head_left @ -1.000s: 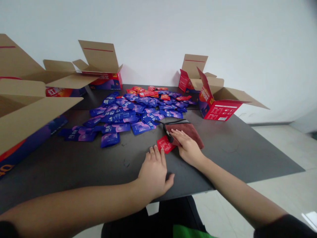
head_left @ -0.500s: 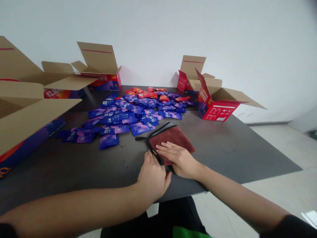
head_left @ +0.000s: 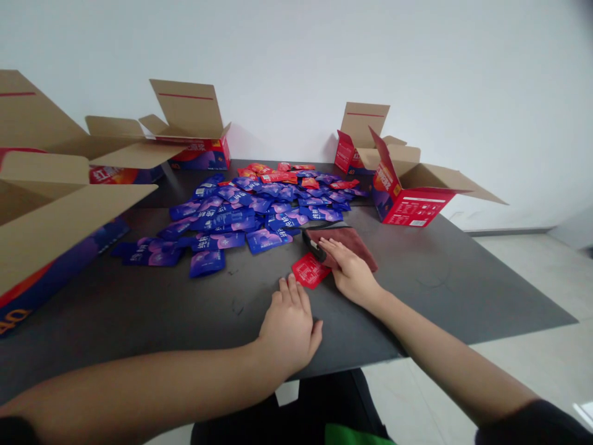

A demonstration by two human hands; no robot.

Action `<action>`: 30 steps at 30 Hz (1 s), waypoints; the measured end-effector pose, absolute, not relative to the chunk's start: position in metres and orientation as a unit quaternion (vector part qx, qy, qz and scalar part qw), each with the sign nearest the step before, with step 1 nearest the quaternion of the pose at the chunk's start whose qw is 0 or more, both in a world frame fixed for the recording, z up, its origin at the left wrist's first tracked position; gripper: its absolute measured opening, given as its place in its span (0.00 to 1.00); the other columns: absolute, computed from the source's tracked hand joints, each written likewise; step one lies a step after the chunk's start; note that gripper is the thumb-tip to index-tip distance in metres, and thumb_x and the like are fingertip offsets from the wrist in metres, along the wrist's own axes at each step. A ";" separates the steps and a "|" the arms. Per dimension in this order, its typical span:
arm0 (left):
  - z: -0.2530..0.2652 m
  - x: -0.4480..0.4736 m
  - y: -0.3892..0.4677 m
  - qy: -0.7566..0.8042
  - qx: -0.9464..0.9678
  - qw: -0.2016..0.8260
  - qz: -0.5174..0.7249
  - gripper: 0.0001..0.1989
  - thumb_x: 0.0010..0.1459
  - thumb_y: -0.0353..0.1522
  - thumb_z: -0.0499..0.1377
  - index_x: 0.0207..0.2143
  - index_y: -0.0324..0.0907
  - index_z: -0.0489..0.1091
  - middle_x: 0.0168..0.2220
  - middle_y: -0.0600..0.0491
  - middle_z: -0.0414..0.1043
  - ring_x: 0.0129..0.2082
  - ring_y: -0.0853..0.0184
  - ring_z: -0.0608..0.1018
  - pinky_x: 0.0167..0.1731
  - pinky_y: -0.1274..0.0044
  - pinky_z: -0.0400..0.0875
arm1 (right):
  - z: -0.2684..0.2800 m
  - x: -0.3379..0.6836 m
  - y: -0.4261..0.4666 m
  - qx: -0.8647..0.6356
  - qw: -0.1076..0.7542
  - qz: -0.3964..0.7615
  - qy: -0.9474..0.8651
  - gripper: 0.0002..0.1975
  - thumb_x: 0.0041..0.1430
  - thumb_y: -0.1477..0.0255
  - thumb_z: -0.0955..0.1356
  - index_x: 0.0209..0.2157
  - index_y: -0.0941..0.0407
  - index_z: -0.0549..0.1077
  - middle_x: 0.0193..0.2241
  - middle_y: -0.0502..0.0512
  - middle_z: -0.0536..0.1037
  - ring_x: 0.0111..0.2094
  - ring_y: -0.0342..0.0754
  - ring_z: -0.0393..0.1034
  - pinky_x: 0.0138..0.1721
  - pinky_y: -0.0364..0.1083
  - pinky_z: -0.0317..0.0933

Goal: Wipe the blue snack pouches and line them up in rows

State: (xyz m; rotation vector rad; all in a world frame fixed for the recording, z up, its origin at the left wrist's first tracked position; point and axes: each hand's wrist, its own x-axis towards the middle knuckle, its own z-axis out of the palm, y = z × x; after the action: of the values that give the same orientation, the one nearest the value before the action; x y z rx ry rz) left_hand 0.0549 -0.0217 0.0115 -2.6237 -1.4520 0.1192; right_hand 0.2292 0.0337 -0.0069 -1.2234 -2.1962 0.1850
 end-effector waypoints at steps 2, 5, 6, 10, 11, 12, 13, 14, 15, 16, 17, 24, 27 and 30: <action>0.012 0.055 -0.022 -0.484 -0.871 0.065 0.046 0.33 0.59 0.41 0.48 0.56 0.19 0.61 0.57 0.22 0.58 0.55 0.39 0.66 0.47 0.61 0.63 | -0.008 0.230 0.033 -0.436 0.282 0.063 -0.852 0.34 0.47 0.85 0.58 0.58 0.59 0.64 0.59 0.59 0.66 0.63 0.53 0.53 0.61 0.59 0.51; 0.011 0.055 -0.022 -0.488 -0.869 0.057 0.056 0.31 0.60 0.41 0.48 0.53 0.20 0.66 0.55 0.23 0.61 0.56 0.38 0.66 0.47 0.61 0.63 | -0.010 0.229 0.032 -0.340 0.242 0.091 -0.904 0.35 0.46 0.85 0.59 0.59 0.56 0.64 0.59 0.55 0.66 0.62 0.51 0.54 0.62 0.58 0.50; 0.011 0.055 -0.022 -0.489 -0.868 0.056 0.056 0.31 0.60 0.41 0.48 0.53 0.20 0.65 0.55 0.23 0.61 0.56 0.39 0.66 0.47 0.61 0.63 | -0.010 0.230 0.033 -0.344 0.252 0.096 -0.899 0.36 0.46 0.86 0.59 0.58 0.56 0.65 0.59 0.55 0.66 0.62 0.51 0.55 0.62 0.58 0.50; 0.011 0.055 -0.022 -0.491 -0.868 0.057 0.044 0.33 0.59 0.40 0.50 0.57 0.19 0.60 0.58 0.23 0.57 0.56 0.39 0.66 0.47 0.61 0.63 | -0.011 0.236 0.036 -0.446 0.324 0.081 -0.830 0.36 0.45 0.87 0.57 0.57 0.55 0.66 0.58 0.57 0.66 0.61 0.51 0.56 0.61 0.61 0.51; 0.011 0.055 -0.022 -0.491 -0.868 0.056 0.043 0.34 0.59 0.40 0.50 0.57 0.19 0.60 0.58 0.22 0.57 0.56 0.39 0.66 0.47 0.61 0.63 | -0.011 0.236 0.035 -0.440 0.321 0.082 -0.835 0.36 0.45 0.87 0.57 0.57 0.56 0.66 0.59 0.58 0.66 0.61 0.51 0.56 0.62 0.61 0.51; 0.012 0.055 -0.021 -0.490 -0.869 0.055 0.044 0.33 0.59 0.40 0.50 0.56 0.19 0.61 0.57 0.22 0.58 0.56 0.38 0.66 0.47 0.60 0.63 | -0.011 0.234 0.033 -0.414 0.308 0.090 -0.852 0.36 0.45 0.87 0.57 0.57 0.56 0.66 0.59 0.58 0.66 0.62 0.51 0.56 0.62 0.60 0.50; 0.012 0.055 -0.021 -0.487 -0.871 0.052 0.046 0.33 0.59 0.40 0.49 0.55 0.19 0.62 0.56 0.22 0.60 0.56 0.38 0.66 0.47 0.60 0.63 | -0.010 0.232 0.030 -0.378 0.291 0.102 -0.873 0.35 0.46 0.87 0.58 0.58 0.56 0.65 0.59 0.58 0.65 0.62 0.51 0.55 0.62 0.59 0.50; 0.012 0.055 -0.021 -0.485 -0.872 0.050 0.046 0.32 0.59 0.41 0.49 0.54 0.19 0.64 0.55 0.22 0.62 0.55 0.38 0.66 0.47 0.60 0.63 | -0.009 0.230 0.029 -0.344 0.276 0.116 -0.890 0.35 0.46 0.86 0.58 0.58 0.56 0.65 0.59 0.58 0.65 0.62 0.50 0.55 0.62 0.58 0.51; 0.012 0.055 -0.021 -0.484 -0.873 0.048 0.046 0.32 0.59 0.41 0.48 0.54 0.19 0.64 0.54 0.22 0.63 0.55 0.38 0.66 0.47 0.60 0.62 | -0.008 0.228 0.028 -0.324 0.268 0.128 -0.898 0.35 0.47 0.86 0.58 0.58 0.56 0.65 0.59 0.58 0.66 0.62 0.50 0.55 0.62 0.58 0.51; 0.012 0.055 -0.021 -0.484 -0.872 0.046 0.045 0.32 0.59 0.41 0.48 0.54 0.19 0.64 0.54 0.22 0.63 0.55 0.38 0.66 0.47 0.60 0.62 | -0.008 0.227 0.028 -0.325 0.271 0.135 -0.896 0.34 0.48 0.86 0.58 0.58 0.56 0.64 0.59 0.58 0.66 0.62 0.49 0.55 0.62 0.57 0.51; 0.012 0.055 -0.021 -0.486 -0.872 0.046 0.043 0.32 0.59 0.40 0.49 0.55 0.19 0.63 0.55 0.22 0.62 0.55 0.38 0.66 0.47 0.60 0.62 | -0.007 0.227 0.029 -0.347 0.284 0.133 -0.884 0.34 0.49 0.85 0.58 0.59 0.56 0.64 0.59 0.58 0.66 0.62 0.49 0.55 0.62 0.57 0.52; 0.013 0.054 -0.021 -0.481 -0.873 0.040 0.066 0.31 0.60 0.41 0.47 0.53 0.21 0.66 0.53 0.24 0.65 0.54 0.39 0.68 0.46 0.60 0.63 | -0.007 0.228 0.030 -0.335 0.261 0.127 -0.897 0.35 0.48 0.85 0.59 0.60 0.58 0.62 0.59 0.59 0.65 0.62 0.50 0.54 0.63 0.57 0.49; 0.012 0.054 -0.021 -0.478 -0.875 0.043 0.064 0.31 0.60 0.41 0.47 0.54 0.21 0.65 0.53 0.24 0.65 0.54 0.40 0.68 0.46 0.60 0.63 | -0.008 0.227 0.031 -0.350 0.281 0.139 -0.883 0.35 0.49 0.85 0.58 0.60 0.55 0.62 0.58 0.57 0.67 0.61 0.48 0.57 0.62 0.57 0.50; 0.010 0.054 -0.021 -0.487 -0.870 0.055 0.049 0.35 0.59 0.41 0.48 0.58 0.19 0.58 0.59 0.22 0.55 0.57 0.38 0.65 0.48 0.60 0.62 | -0.009 0.230 0.035 -0.451 0.325 0.091 -0.826 0.33 0.50 0.85 0.57 0.59 0.58 0.63 0.58 0.60 0.66 0.61 0.50 0.56 0.62 0.59 0.49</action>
State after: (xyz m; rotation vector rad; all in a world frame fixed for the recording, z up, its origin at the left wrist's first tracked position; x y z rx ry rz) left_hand 0.0542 -0.0207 0.0104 -2.6413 -1.4787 0.1500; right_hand 0.2304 0.0354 -0.0087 -1.1839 -2.1666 0.2382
